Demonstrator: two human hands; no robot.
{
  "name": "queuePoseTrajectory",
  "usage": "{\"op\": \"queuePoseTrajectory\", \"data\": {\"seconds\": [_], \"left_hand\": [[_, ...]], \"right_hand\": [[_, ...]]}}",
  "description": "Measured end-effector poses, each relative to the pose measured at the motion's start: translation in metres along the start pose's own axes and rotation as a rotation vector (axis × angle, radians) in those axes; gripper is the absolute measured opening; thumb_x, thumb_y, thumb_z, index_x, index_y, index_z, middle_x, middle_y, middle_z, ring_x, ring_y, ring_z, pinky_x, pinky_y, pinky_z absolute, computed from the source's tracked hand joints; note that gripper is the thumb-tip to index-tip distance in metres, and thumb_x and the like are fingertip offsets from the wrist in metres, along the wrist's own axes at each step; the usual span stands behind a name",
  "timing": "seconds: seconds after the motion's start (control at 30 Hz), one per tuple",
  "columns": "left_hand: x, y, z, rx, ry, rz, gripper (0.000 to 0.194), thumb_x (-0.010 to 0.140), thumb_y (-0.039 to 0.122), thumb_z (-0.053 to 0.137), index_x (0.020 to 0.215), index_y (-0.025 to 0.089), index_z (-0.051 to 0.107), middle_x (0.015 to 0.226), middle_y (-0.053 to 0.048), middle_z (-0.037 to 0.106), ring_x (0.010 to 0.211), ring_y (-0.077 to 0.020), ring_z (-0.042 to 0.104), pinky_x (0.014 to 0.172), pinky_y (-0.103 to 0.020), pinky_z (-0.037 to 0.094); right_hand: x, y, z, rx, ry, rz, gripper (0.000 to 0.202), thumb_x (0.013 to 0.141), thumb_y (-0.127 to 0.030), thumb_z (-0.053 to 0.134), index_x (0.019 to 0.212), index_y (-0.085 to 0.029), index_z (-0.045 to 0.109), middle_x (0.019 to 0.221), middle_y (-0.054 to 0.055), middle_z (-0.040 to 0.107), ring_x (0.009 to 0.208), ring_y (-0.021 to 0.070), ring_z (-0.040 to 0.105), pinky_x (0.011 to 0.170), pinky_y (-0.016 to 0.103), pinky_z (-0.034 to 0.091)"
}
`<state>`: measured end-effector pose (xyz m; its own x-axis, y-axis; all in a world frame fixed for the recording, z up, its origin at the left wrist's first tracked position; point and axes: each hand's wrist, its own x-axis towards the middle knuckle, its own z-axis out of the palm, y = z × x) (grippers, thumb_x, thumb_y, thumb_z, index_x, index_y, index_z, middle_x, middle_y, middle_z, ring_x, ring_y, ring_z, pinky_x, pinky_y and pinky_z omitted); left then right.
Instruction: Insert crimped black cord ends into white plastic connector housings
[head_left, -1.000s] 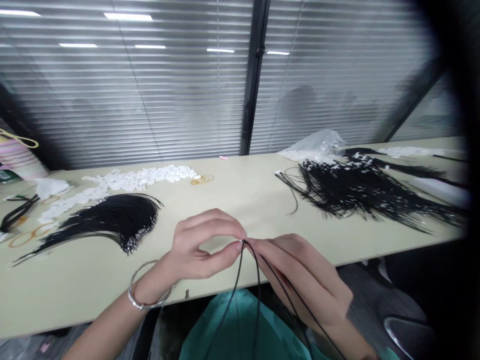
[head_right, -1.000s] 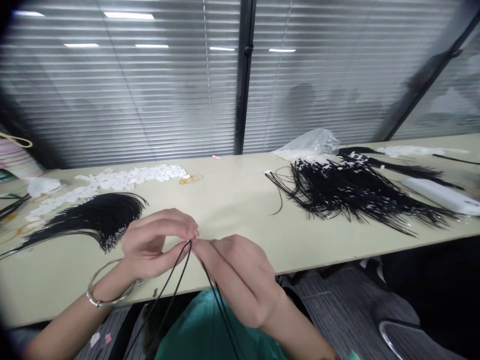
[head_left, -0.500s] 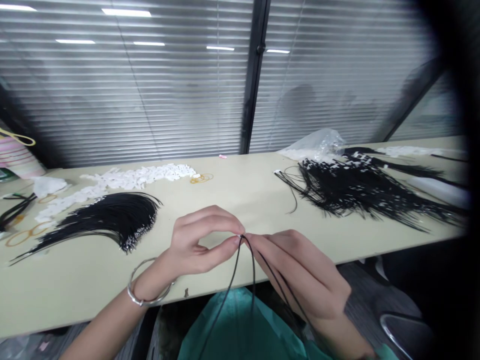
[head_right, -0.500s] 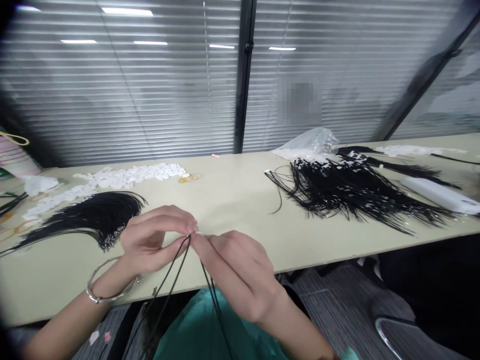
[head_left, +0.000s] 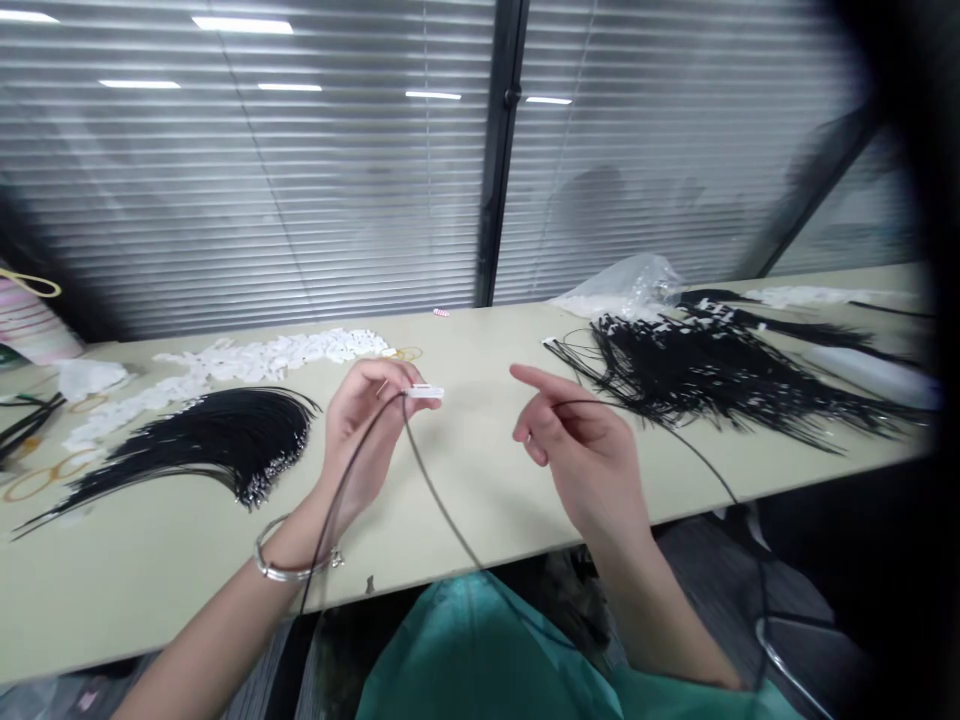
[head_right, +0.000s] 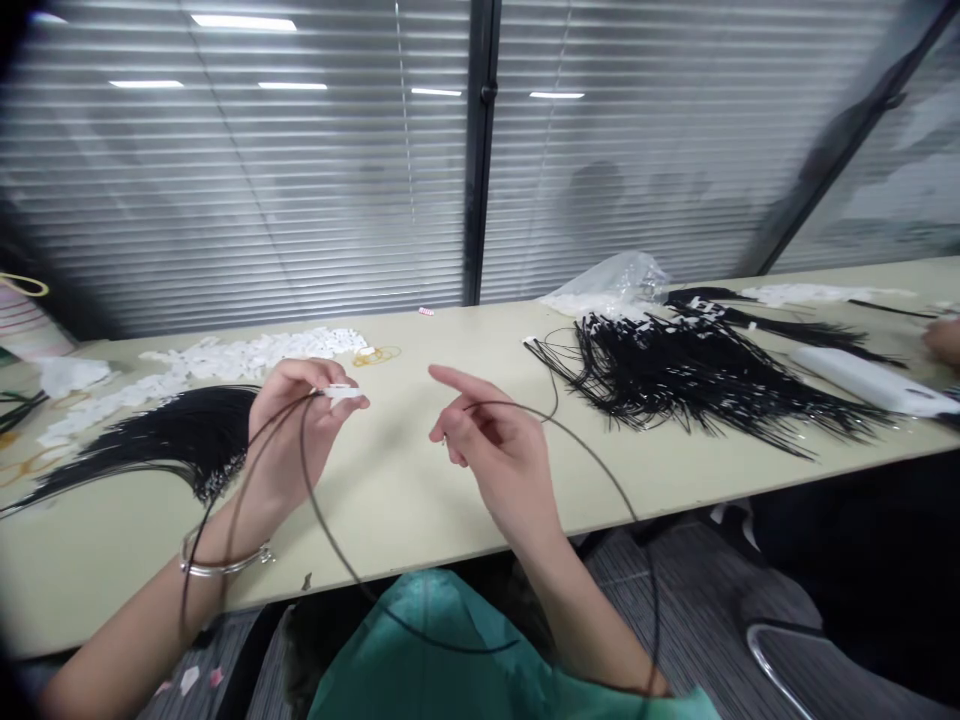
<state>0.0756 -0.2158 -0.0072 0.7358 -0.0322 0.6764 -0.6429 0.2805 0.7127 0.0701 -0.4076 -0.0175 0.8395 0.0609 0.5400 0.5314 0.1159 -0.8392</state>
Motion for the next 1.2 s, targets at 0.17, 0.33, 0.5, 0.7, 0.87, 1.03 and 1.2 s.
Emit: {"op": "queuePoseTrajectory", "data": {"seconds": [0.17,0.33,0.5,0.7,0.87,1.03,1.2], "left_hand": [[0.004,-0.003,-0.003,-0.429,0.038,-0.376,0.009,0.080,0.019,0.057,0.089,0.020,0.056,0.087,0.000,0.052,0.082,-0.0092,0.056,0.088,-0.029,0.049],[0.000,-0.013,-0.001,-0.546,0.062,-0.584,0.004,0.082,0.021,0.059,0.084,0.017,0.058,0.104,-0.004,0.059,0.105,-0.0166,0.056,0.097,-0.035,0.045],[-0.006,-0.016,0.004,-0.575,-0.084,-0.684,0.008,0.088,0.023,0.053,0.092,0.017,0.058,0.134,-0.010,0.048,0.129,-0.0240,0.041,0.102,-0.038,0.042],[-0.009,-0.018,0.004,-0.592,-0.094,-0.682,0.007,0.089,0.020,0.053,0.094,0.018,0.057,0.134,-0.009,0.048,0.127,-0.0250,0.044,0.105,-0.041,0.041],[-0.011,-0.016,0.006,-0.559,-0.103,-0.742,0.009,0.086,0.023,0.057,0.094,0.019,0.056,0.134,-0.008,0.046,0.122,-0.0297,0.048,0.097,-0.049,0.047],[-0.008,-0.025,-0.001,-0.476,0.076,-0.582,0.005,0.083,0.019,0.061,0.088,0.018,0.062,0.110,-0.004,0.063,0.115,-0.0215,0.056,0.104,-0.038,0.043],[0.003,-0.025,-0.014,-0.402,0.188,-0.434,0.008,0.082,0.020,0.063,0.089,0.018,0.065,0.105,-0.002,0.065,0.117,-0.0193,0.054,0.108,-0.035,0.040]], "right_hand": [[0.005,0.016,-0.002,0.166,-0.240,0.229,0.026,0.087,-0.038,0.052,0.100,-0.018,0.042,0.056,-0.006,0.049,0.049,0.0030,0.038,0.049,0.014,0.031],[0.003,0.020,0.005,0.158,-0.382,0.284,0.031,0.091,-0.042,0.042,0.085,-0.013,0.050,0.052,-0.006,0.039,0.049,0.0028,0.033,0.050,0.016,0.025],[0.000,0.023,0.004,0.221,-0.531,0.358,0.032,0.090,-0.042,0.045,0.079,-0.012,0.050,0.048,-0.008,0.032,0.044,0.0021,0.025,0.046,0.018,0.018],[-0.011,0.024,-0.004,0.215,-0.799,0.500,0.035,0.089,-0.044,0.047,0.084,-0.010,0.055,0.048,-0.008,0.028,0.044,0.0019,0.022,0.045,0.018,0.015],[-0.018,0.027,-0.004,0.121,-0.860,0.531,0.039,0.088,-0.047,0.047,0.087,-0.010,0.060,0.051,-0.007,0.027,0.046,0.0021,0.022,0.045,0.018,0.015],[-0.023,0.027,-0.007,0.170,-0.877,0.586,0.038,0.088,-0.045,0.047,0.090,-0.009,0.061,0.049,-0.008,0.026,0.045,0.0021,0.022,0.044,0.017,0.016],[-0.034,0.029,-0.026,0.239,-0.826,0.645,0.034,0.090,-0.036,0.047,0.095,-0.007,0.063,0.042,-0.007,0.037,0.037,0.0010,0.027,0.041,0.017,0.017]]}}
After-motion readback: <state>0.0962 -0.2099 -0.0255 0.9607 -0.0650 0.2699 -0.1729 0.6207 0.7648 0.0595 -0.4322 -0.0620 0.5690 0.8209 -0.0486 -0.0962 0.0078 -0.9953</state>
